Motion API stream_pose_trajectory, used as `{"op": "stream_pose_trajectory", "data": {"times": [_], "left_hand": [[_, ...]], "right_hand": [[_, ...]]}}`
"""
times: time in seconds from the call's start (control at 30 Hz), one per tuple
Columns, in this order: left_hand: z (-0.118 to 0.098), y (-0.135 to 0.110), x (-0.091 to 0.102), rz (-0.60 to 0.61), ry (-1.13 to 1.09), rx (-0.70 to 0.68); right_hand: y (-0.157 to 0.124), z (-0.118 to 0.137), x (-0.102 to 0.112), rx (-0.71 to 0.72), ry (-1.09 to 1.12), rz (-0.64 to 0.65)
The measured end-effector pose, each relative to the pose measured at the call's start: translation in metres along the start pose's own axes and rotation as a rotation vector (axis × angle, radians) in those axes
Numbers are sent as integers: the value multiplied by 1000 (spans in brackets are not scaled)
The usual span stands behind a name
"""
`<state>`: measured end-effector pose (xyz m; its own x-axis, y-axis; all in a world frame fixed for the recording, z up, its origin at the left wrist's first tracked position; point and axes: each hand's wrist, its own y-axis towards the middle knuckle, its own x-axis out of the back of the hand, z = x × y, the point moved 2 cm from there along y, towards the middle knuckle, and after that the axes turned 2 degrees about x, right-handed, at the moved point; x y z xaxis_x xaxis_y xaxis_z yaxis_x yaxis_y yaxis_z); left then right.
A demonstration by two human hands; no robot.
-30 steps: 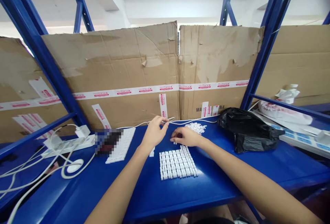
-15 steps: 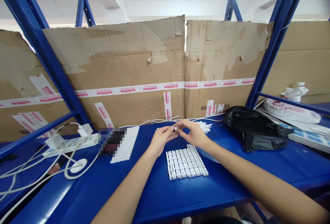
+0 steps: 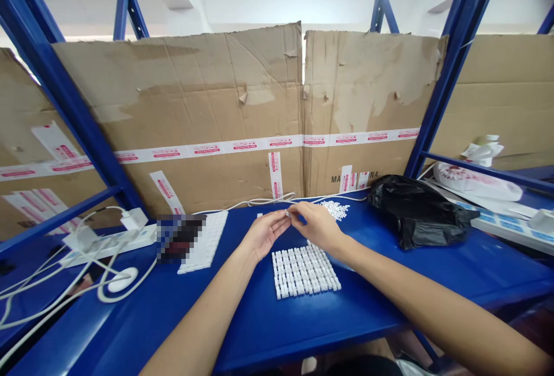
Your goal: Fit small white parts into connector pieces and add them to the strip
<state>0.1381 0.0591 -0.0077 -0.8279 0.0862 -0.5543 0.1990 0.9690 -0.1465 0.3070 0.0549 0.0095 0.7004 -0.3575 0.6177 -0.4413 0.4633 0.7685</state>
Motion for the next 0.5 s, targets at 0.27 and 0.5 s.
{"op": "stream_pose_trajectory", "data": {"times": [0.27,0.5], "left_hand": [[-2,-5,-2,49,79,10],[-6,-3,2,-24,567,-425]], "right_hand": [[7,-39,19,-305,-177,80],[-5,-66,31,-400,-303,263]]}}
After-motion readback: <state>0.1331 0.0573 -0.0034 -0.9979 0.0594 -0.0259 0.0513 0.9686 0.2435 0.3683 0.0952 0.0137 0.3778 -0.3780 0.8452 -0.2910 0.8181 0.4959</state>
